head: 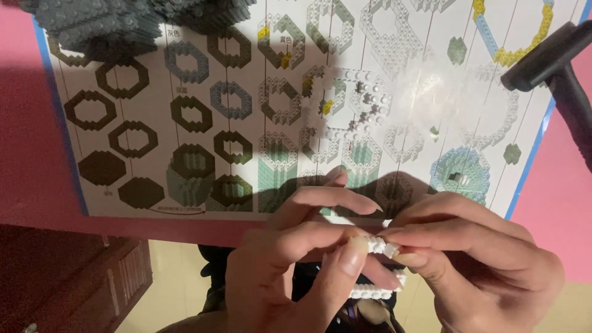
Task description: The person assembles small white plastic bricks into a circular structure by hand, following a printed instruction sheet. They occasionally reach into plastic bags to retrieve more bricks.
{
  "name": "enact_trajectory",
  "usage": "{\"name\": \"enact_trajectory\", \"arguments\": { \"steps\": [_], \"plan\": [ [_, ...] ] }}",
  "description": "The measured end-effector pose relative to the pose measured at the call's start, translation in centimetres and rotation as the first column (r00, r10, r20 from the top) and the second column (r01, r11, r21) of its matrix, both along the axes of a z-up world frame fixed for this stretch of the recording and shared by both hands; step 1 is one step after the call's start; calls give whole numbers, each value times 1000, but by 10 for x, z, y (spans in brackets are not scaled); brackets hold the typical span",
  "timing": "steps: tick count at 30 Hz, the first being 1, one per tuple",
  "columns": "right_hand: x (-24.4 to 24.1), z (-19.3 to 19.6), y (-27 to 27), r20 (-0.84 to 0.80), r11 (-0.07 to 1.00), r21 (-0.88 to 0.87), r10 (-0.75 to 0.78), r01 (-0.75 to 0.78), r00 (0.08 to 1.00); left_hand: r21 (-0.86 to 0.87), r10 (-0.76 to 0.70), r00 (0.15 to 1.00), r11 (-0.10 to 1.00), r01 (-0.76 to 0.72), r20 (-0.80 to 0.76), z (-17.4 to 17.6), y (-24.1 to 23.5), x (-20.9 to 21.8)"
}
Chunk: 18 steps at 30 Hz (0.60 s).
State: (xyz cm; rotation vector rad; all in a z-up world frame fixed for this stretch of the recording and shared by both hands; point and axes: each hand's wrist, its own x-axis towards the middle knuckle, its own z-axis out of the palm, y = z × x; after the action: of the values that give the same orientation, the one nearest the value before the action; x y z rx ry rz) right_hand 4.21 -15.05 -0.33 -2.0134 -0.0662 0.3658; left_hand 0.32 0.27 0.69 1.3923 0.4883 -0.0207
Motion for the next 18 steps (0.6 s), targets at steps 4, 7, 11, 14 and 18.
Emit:
{"name": "enact_trajectory", "arguments": {
  "steps": [4, 7, 11, 14, 18],
  "plan": [
    [0, -2, -2, 9, 1000, 5, 20, -20, 1000, -22, -48, 998, 999, 49, 31, -1, 4, 2],
    [0, 0, 1, -8, 1000, -7, 0, 0, 1000, -39, -16, 999, 999, 18, 34, 0, 3, 0],
    [-1, -2, 0, 7, 1000, 13, 20, -20, 1000, -63, -37, 999, 997, 37, -1, -4, 5, -2],
    [-2, -2, 1, 1, 1000, 15, -1, 1, 1000, -49, -49, 999, 998, 50, 9, -5, 5, -1],
    [-2, -2, 2, -13, 1000, 21, -22, 22, 1000, -53, -8, 998, 999, 11, 59, -4, 3, -1]
  ]
}}
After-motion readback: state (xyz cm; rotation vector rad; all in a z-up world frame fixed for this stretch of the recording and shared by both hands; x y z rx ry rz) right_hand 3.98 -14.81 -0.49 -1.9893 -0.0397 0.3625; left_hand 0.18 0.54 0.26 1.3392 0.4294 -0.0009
